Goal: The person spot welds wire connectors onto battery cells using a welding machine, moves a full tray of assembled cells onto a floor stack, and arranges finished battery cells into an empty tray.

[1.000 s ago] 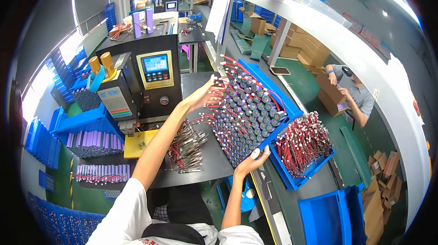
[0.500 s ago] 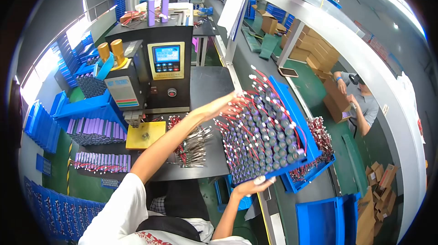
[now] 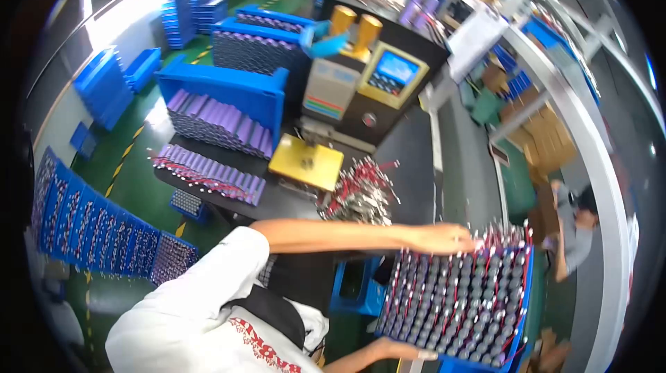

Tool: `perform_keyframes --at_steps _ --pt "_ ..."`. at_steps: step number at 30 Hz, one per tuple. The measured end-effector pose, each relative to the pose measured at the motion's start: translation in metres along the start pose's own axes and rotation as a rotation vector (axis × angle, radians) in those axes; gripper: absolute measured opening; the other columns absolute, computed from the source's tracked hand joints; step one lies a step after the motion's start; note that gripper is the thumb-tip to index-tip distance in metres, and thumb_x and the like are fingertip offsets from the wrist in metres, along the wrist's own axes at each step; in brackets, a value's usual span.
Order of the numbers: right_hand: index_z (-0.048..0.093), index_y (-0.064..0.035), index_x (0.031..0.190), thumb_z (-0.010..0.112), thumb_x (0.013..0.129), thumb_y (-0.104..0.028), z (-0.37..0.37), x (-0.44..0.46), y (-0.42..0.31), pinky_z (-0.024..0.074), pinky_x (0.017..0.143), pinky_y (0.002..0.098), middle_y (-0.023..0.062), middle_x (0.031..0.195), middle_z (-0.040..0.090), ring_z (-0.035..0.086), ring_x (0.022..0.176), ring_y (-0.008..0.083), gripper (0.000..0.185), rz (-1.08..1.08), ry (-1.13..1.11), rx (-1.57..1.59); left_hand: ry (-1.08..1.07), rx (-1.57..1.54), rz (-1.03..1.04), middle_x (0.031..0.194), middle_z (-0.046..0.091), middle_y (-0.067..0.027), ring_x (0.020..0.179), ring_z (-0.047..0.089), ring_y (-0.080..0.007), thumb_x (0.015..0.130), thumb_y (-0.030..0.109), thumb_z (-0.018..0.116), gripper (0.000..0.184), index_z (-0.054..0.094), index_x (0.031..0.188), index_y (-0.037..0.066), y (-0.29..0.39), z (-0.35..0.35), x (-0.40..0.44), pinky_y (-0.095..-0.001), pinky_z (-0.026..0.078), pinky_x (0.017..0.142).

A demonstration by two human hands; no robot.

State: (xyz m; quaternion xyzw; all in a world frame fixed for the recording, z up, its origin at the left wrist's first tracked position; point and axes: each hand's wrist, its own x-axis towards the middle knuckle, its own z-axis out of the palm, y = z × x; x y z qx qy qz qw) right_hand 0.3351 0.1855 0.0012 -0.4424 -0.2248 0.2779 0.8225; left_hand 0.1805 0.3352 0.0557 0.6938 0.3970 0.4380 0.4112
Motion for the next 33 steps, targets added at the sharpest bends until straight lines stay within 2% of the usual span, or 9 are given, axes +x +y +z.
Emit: perform_keyframes --at_steps 2,5,12,14,16,19,26,28,33 --pt "0.027 0.0121 0.145 0.026 0.102 -0.057 -0.015 0.018 0.018 0.0407 0.111 0.0445 0.0304 0.147 0.035 0.046 0.131 0.0376 0.082 -0.125 -0.023 -0.059 0.036 -0.029 0.08 0.101 0.069 -0.0205 0.105 0.064 -0.0316 0.097 0.066 0.036 0.074 0.071 0.105 0.002 0.025 0.006 -0.004 -0.0441 0.046 0.092" --pt "0.024 0.0101 0.147 0.027 0.099 -0.063 0.005 0.006 -0.005 0.0339 0.116 0.0459 0.0261 0.153 0.03 0.041 0.136 0.0374 0.088 -0.07 -0.087 -0.004 0.029 0.022 0.183 0.118 0.066 -0.0234 0.118 0.058 -0.0395 0.098 0.061 0.038 0.069 0.068 0.116 0.001 0.055 -0.001 -0.005 -0.0451 0.043 0.103" --pt "0.021 0.0073 0.15 0.023 0.099 -0.066 0.004 0.027 0.007 0.0273 0.119 0.0482 0.0241 0.156 0.023 0.032 0.141 0.0382 0.089 -0.07 -0.139 0.141 0.044 0.107 0.262 0.116 0.066 -0.0253 0.114 0.06 -0.0415 0.099 0.057 0.04 0.066 0.069 0.111 -0.001 0.097 -0.018 -0.023 -0.0436 0.046 0.1" --pt "0.018 0.0031 0.152 0.022 0.098 -0.068 -0.003 0.035 0.008 0.0229 0.121 0.0492 0.0219 0.158 0.021 0.03 0.142 0.0395 0.089 -0.031 -0.217 0.158 0.043 0.152 0.304 0.112 0.06 -0.0226 0.107 0.06 -0.0402 0.099 0.055 0.042 0.063 0.064 0.119 0.0 0.1 -0.023 -0.036 -0.0453 0.047 0.093" --pt "0.026 0.0047 0.15 0.027 0.1 -0.062 -0.005 0.039 0.009 0.0358 0.115 0.0435 0.0231 0.153 0.032 0.042 0.136 0.0347 0.083 0.065 -0.226 0.243 0.046 0.194 0.243 0.11 0.059 -0.0257 0.106 0.06 -0.0412 0.099 0.055 0.045 0.064 0.063 0.12 -0.002 0.12 -0.031 -0.06 -0.046 0.047 0.093" --pt "0.027 0.0044 0.15 0.028 0.1 -0.061 0.013 0.021 0.013 0.0364 0.114 0.043 0.0226 0.152 0.033 0.043 0.135 0.0341 0.082 0.107 -0.376 0.183 0.194 0.156 0.246 0.106 0.056 -0.0279 0.1 0.059 -0.0443 0.098 0.053 0.048 0.062 0.063 0.113 -0.006 0.124 -0.034 -0.097 -0.0481 0.046 0.088" --pt "0.029 0.0039 0.149 0.029 0.1 -0.059 0.051 -0.047 0.034 0.0378 0.112 0.0419 0.0213 0.151 0.036 0.044 0.134 0.0326 0.08 0.331 -0.899 0.091 0.7 0.206 0.222 0.096 0.05 -0.0195 0.093 0.052 -0.0321 0.098 0.051 0.05 0.067 0.059 0.113 -0.014 0.132 -0.041 -0.213 -0.0424 0.044 0.083" --pt "0.03 0.0037 0.149 0.03 0.1 -0.059 0.058 -0.071 0.038 0.0382 0.111 0.0416 0.021 0.151 0.037 0.045 0.133 0.0322 0.079 0.401 -1.028 0.079 0.98 0.282 0.297 0.087 0.05 -0.0185 0.086 0.053 -0.0325 0.096 0.049 0.053 0.06 0.062 0.099 -0.01 0.131 -0.034 -0.241 -0.044 0.043 0.076" --pt "0.032 0.0033 0.148 0.031 0.1 -0.057 0.07 -0.135 0.043 0.0392 0.11 0.0408 0.0201 0.15 0.039 0.046 0.132 0.0312 0.078 0.537 -1.331 0.038 1.287 0.362 0.142 0.099 0.05 -0.0174 0.092 0.054 -0.0309 0.096 0.045 0.058 0.063 0.056 0.119 -0.014 0.146 -0.018 -0.337 -0.0408 0.045 0.078"
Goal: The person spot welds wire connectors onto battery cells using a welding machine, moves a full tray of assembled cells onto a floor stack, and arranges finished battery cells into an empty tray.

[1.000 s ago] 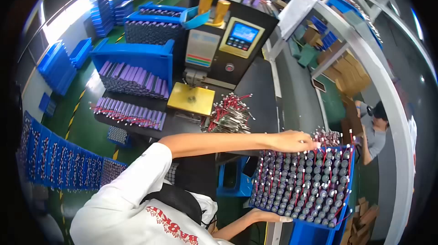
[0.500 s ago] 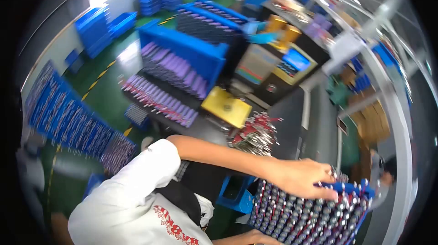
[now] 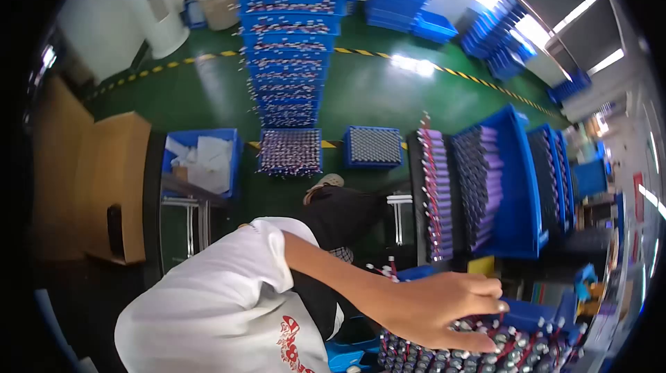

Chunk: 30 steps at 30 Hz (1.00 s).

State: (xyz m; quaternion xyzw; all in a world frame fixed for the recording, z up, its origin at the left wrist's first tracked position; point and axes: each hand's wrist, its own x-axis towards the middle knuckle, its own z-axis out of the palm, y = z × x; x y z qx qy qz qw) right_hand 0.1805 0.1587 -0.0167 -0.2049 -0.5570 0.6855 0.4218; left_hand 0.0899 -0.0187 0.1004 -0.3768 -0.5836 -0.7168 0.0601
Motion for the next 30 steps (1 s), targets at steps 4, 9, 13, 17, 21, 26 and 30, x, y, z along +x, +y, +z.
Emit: perform_keyframes --at_steps 4,9,13,17,21,26,30 --pt "0.033 0.003 0.148 0.032 0.1 -0.056 0.049 -0.004 0.018 0.0399 0.109 0.0402 0.0193 0.149 0.04 0.047 0.131 0.0304 0.076 0.117 -0.212 -0.018 0.328 0.161 -0.039 0.098 0.053 -0.015 0.09 0.056 -0.0298 0.094 0.036 0.063 0.054 0.058 0.119 -0.011 0.001 -0.057 -0.046 -0.0383 0.047 0.076" --pt "0.035 0.0026 0.147 0.033 0.1 -0.055 0.117 -0.021 0.042 0.0409 0.107 0.0394 0.0184 0.148 0.042 0.048 0.13 0.0293 0.074 0.308 -0.408 -0.086 0.699 0.355 -0.185 0.104 0.058 -0.0156 0.091 0.064 -0.0272 0.093 0.028 0.066 0.048 0.057 0.124 -0.008 0.012 -0.117 -0.115 -0.0367 0.05 0.08" --pt "0.036 0.0023 0.147 0.033 0.1 -0.054 0.178 -0.034 0.059 0.0417 0.106 0.0388 0.0177 0.147 0.043 0.049 0.129 0.0285 0.073 0.531 -0.611 -0.275 1.055 0.14 -0.407 0.117 0.059 -0.0127 0.094 0.065 -0.0176 0.094 0.012 0.061 0.038 0.057 0.127 -0.004 0.015 -0.147 -0.173 -0.0305 0.053 0.083" --pt "0.046 0.0046 0.139 0.04 0.1 -0.05 0.265 -0.054 0.092 0.0378 0.106 0.0375 0.0182 0.137 0.052 0.051 0.124 0.0273 0.067 0.486 -1.156 -0.643 1.43 0.147 -0.405 0.122 0.057 -0.01 0.103 0.061 -0.0132 0.095 0.011 0.058 0.028 0.058 0.118 -0.005 -0.015 -0.178 -0.226 -0.0287 0.052 0.085" --pt "0.056 0.0083 0.128 0.046 0.101 -0.043 0.369 -0.116 0.142 0.0382 0.103 0.0338 0.0185 0.12 0.064 0.056 0.114 0.0252 0.059 0.232 -1.56 -0.73 1.77 0.014 -0.446 0.108 0.056 0.0012 0.093 0.051 -0.0053 0.096 0.021 0.06 0.032 0.056 0.121 0.001 -0.036 -0.213 -0.263 -0.021 0.042 0.081" --pt "0.063 0.0094 0.116 0.043 0.099 -0.052 0.461 -0.196 0.216 0.0431 0.096 0.0342 0.021 0.109 0.07 0.063 0.104 0.0236 0.067 0.402 -2.041 -0.778 2.032 -0.055 -0.579 0.106 0.054 -0.0019 0.094 0.055 -0.0087 0.095 0.035 0.061 0.052 0.047 0.134 0.003 -0.059 -0.25 -0.298 -0.0261 0.048 0.08" --pt "0.068 0.0109 0.097 0.04 0.093 -0.068 0.468 -0.256 0.334 0.0461 0.089 0.0424 0.0283 0.091 0.068 0.067 0.094 0.0371 0.083 0.262 -2.138 -0.677 2.13 -0.086 -0.607 0.118 0.052 -0.0035 0.103 0.056 -0.0156 0.093 0.043 0.064 0.061 0.043 0.137 0.007 -0.089 -0.274 -0.333 -0.0372 0.046 0.091"
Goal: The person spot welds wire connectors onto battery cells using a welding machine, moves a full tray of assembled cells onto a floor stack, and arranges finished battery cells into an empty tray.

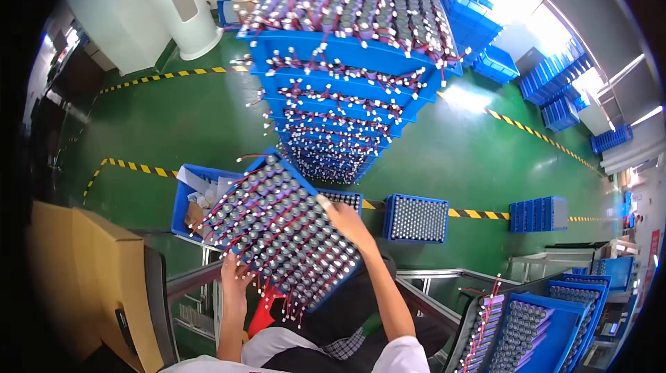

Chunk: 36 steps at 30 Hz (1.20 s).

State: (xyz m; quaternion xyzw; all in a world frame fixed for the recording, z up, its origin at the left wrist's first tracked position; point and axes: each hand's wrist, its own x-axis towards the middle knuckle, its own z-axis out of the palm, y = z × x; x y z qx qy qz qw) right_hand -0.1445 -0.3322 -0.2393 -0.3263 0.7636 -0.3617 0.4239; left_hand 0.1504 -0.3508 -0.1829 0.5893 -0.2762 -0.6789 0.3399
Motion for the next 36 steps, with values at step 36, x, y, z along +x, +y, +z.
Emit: perform_keyframes --at_steps 36 --pt "0.075 -0.0046 0.086 0.045 0.091 -0.065 0.062 0.204 0.215 0.0516 0.085 0.0499 0.0246 0.091 0.07 0.067 0.092 0.0412 0.067 -0.101 -0.184 -0.514 0.177 -0.344 -0.647 0.103 0.057 -0.0128 0.102 0.056 -0.0278 0.082 0.018 0.066 0.022 0.058 0.098 0.005 -0.234 0.039 0.174 -0.0459 0.047 0.098"
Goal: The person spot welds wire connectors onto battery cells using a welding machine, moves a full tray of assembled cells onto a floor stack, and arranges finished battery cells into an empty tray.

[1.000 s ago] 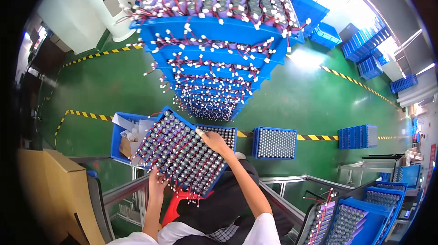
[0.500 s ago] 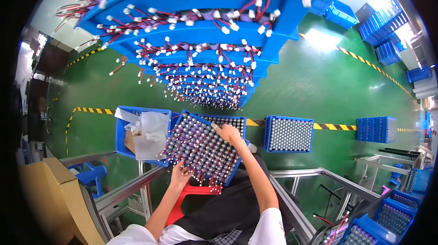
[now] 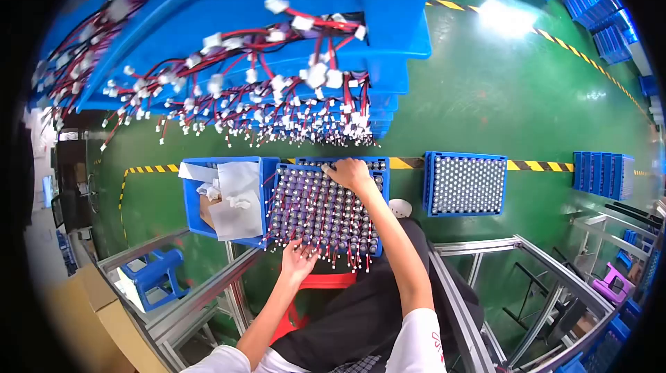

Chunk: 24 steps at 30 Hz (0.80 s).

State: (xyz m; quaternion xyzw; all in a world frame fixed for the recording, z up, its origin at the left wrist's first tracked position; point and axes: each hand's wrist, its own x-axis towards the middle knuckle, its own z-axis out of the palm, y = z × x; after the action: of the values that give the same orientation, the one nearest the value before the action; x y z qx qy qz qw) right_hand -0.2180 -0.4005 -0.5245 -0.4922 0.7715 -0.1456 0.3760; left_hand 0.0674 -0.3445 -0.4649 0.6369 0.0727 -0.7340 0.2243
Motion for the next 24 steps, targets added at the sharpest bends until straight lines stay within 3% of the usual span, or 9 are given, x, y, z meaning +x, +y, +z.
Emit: perform_keyframes --at_steps 6,11,15,19,24 --pt "0.074 -0.0101 0.091 0.042 0.092 -0.066 0.0 0.03 0.017 0.0503 0.088 0.0505 0.0234 0.094 0.07 0.066 0.094 0.0417 0.065 0.012 -0.027 -0.006 -0.016 -0.029 0.011 0.105 0.056 -0.0136 0.105 0.056 -0.029 0.082 0.018 0.068 0.026 0.058 0.102 0.004 -0.002 0.021 0.019 -0.0469 0.047 0.099" --pt "0.074 -0.0091 0.091 0.04 0.092 -0.067 0.008 0.042 0.033 0.0502 0.089 0.0496 0.0226 0.093 0.07 0.067 0.095 0.0403 0.067 0.019 -0.051 -0.009 -0.04 -0.038 0.007 0.101 0.056 -0.0141 0.099 0.057 -0.0307 0.084 0.014 0.065 0.025 0.053 0.102 0.002 -0.011 0.031 0.036 -0.0505 0.049 0.098" --pt "0.075 -0.0097 0.092 0.041 0.092 -0.067 0.01 0.042 0.034 0.0503 0.089 0.0488 0.0213 0.092 0.071 0.067 0.096 0.039 0.066 0.029 -0.088 -0.033 0.021 -0.005 0.007 0.101 0.063 -0.0125 0.099 0.06 -0.028 0.087 0.016 0.063 0.02 0.059 0.102 0.004 -0.023 0.026 0.044 -0.0467 0.05 0.095" --pt "0.076 -0.0169 0.104 0.037 0.091 -0.071 0.021 0.048 0.037 0.0501 0.092 0.0462 0.0179 0.103 0.071 0.067 0.102 0.0356 0.068 0.006 -0.125 -0.064 0.06 -0.009 -0.011 0.1 0.058 -0.0121 0.097 0.058 -0.0273 0.085 0.017 0.065 0.023 0.057 0.101 0.002 -0.026 0.029 0.036 -0.0464 0.051 0.094" --pt "0.076 -0.0097 0.1 0.04 0.088 -0.073 0.033 0.051 0.039 0.0504 0.093 0.0444 0.0176 0.104 0.072 0.067 0.104 0.0332 0.074 0.033 -0.072 -0.062 0.085 -0.043 -0.023 0.105 0.058 -0.016 0.105 0.057 -0.0326 0.083 0.013 0.065 0.027 0.053 0.102 -0.001 -0.027 0.029 0.039 -0.0505 0.043 0.107"
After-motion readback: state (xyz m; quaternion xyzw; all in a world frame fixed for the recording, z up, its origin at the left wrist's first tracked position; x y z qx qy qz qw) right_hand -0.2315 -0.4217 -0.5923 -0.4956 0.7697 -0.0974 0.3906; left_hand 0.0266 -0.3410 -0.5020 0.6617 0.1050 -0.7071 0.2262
